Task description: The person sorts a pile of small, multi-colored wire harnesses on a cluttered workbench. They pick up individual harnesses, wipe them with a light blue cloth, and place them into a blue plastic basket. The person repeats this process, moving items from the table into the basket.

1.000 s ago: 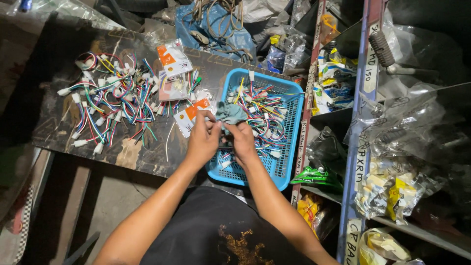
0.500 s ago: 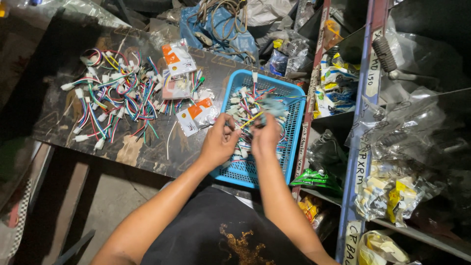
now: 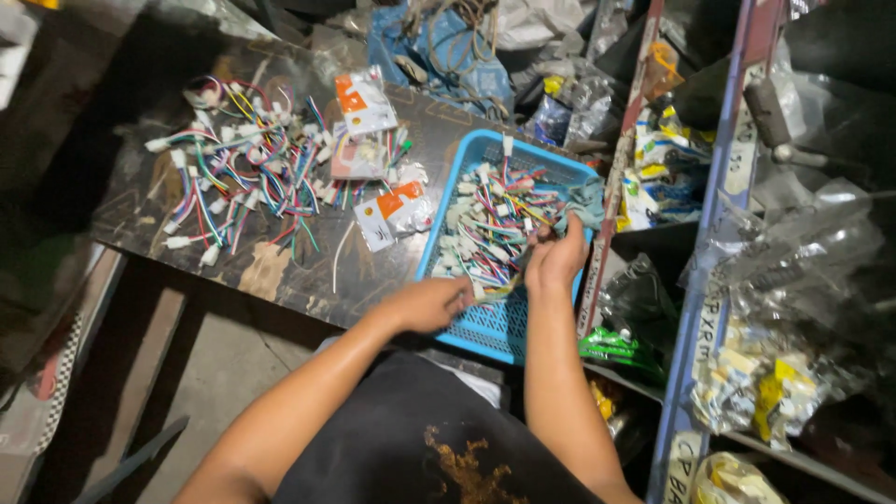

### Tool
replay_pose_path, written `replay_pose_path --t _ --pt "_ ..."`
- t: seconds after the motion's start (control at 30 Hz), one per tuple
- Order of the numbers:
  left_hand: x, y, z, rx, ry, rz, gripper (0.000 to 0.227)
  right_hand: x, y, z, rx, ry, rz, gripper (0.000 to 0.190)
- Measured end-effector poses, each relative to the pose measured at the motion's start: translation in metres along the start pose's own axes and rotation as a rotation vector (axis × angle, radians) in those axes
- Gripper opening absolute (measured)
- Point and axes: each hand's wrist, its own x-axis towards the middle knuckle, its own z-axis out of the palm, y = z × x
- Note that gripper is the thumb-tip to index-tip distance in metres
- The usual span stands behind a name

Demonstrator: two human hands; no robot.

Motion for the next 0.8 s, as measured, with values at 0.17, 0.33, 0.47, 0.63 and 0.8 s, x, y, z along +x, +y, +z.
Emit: replay_pose_path --t 0.17,0.33,0.47,0.63,0.8 --pt "-0.009 0.024 -0.002 0.074 0.007 0.073 0.031 -0.034 -0.005 0.009 -0.107 -0.094 0.022 0.021" --pt "0.001 0.016 -0.004 0.194 0.365 0.13 0.05 -0.045 -0.001 0.017 -0.104 -0.147 0.048 0.019" --pt "0.011 -0.004 -0.01 0.03 0.487 0.082 0.039 -0.073 0.019 0.024 -0.177 -0.217 0.039 0.013" --pt "0.005 -0.007 -0.028 -0.116 0.605 -0.053 0.031 -0.125 0.052 0.014 -0.516 -0.345 -0.048 0.016" --pt "-0.008 -0.013 -0.043 -0.386 0.67 -0.09 0.046 -0.156 0.043 0.008 -0.81 -0.656 -0.37 0.064"
